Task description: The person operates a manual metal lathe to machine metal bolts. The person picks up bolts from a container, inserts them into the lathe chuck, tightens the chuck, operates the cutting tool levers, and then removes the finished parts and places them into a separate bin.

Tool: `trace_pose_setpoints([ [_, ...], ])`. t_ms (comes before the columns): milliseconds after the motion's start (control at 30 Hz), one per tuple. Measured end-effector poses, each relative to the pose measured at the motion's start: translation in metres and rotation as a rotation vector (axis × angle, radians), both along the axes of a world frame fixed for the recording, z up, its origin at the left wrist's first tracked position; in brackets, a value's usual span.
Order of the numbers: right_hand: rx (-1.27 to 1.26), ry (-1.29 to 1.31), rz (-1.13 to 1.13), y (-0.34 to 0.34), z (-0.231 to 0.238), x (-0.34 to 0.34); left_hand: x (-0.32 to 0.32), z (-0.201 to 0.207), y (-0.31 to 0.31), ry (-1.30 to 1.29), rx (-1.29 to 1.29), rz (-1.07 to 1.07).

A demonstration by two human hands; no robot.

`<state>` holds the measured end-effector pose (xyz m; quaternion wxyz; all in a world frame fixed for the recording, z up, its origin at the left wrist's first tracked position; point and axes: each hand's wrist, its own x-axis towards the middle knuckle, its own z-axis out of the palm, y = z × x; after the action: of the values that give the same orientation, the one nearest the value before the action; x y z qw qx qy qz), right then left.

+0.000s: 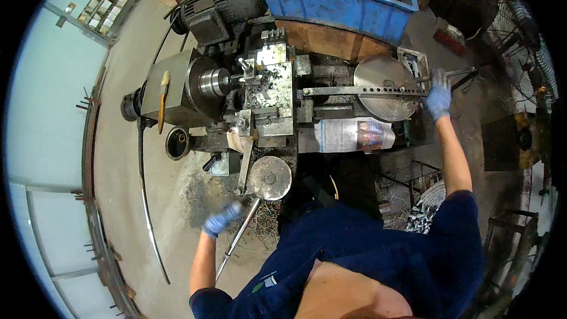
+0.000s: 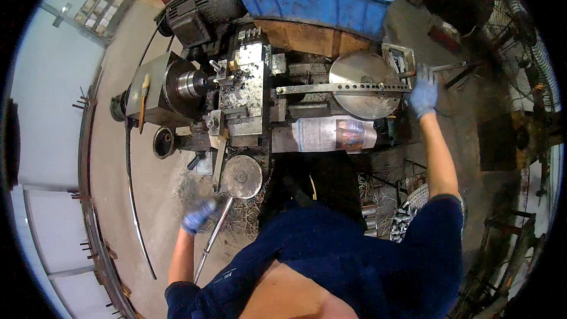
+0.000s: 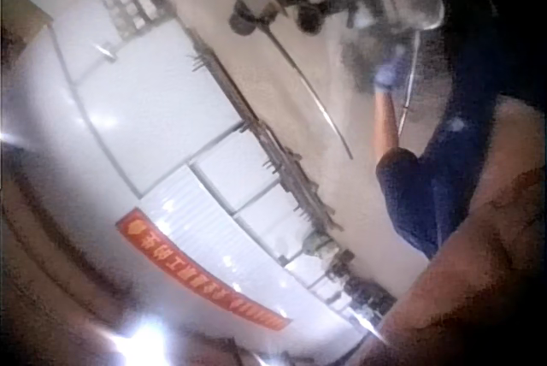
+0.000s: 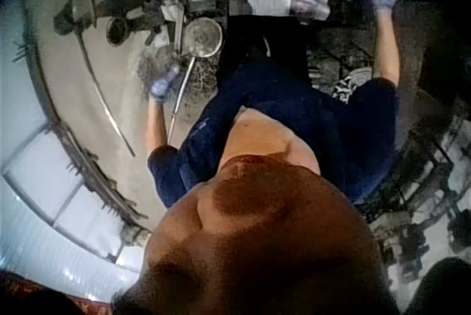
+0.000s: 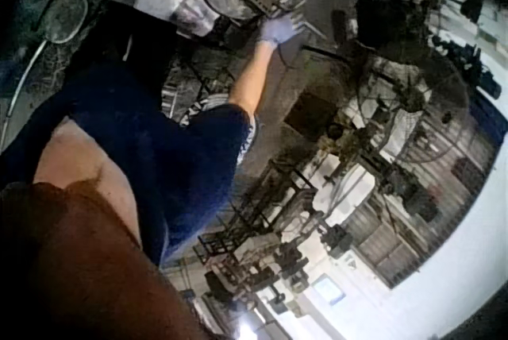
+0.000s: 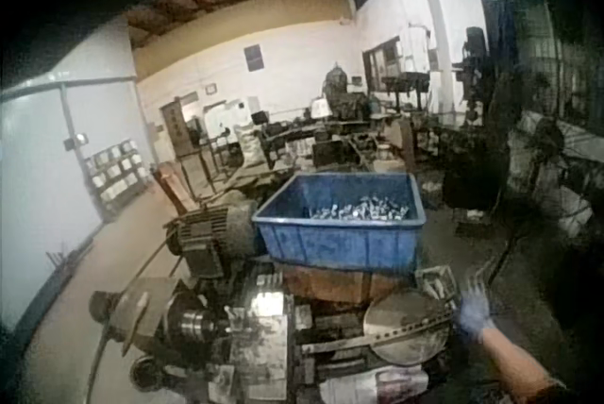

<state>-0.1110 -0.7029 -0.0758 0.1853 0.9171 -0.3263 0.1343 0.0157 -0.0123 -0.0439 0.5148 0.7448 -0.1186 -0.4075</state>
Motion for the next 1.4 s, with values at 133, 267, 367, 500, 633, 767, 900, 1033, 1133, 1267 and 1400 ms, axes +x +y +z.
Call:
trace_pose_setpoints([
  [133,0.243,-0.009,0.001,0.055,-0.001,-0.042,0.107,-0.083,0.064,-0.557,0.638,-0.024],
  [267,0.382,-0.097,-0.020,0.089,-0.012,-0.076,0.161,-0.098,0.051,-0.873,0.953,-0.162],
  [367,0.552,-0.123,-0.067,0.104,-0.012,-0.088,0.178,-0.119,0.026,-0.725,0.983,-0.300],
  [500,0.661,-0.159,-0.092,0.124,-0.002,-0.091,0.153,-0.193,0.020,-0.600,0.909,0.473],
  [633,0.518,-0.222,0.034,0.112,0.002,-0.085,0.159,-0.197,0.045,-0.778,0.752,0.113],
  [767,0.541,-0.348,0.195,0.121,0.069,-0.033,0.167,-0.142,0.034,-0.685,1.022,-0.147],
  [900,0.693,-0.504,0.636,0.183,0.140,0.066,0.166,-0.126,0.050,-0.684,1.095,-0.296],
  [1033,0.527,-0.478,1.079,0.267,0.162,0.163,0.171,-0.051,0.103,-0.846,0.752,0.081],
  [1133,0.303,0.021,1.110,0.326,0.190,0.216,0.160,0.049,0.114,-1.044,0.688,0.327],
  [1267,0.218,0.467,0.997,0.382,0.179,0.269,0.123,0.068,0.237,-1.028,0.891,0.626],
  [1400,0.272,0.489,1.053,0.391,0.157,0.297,0.058,0.001,0.229,-1.009,1.157,0.654],
])
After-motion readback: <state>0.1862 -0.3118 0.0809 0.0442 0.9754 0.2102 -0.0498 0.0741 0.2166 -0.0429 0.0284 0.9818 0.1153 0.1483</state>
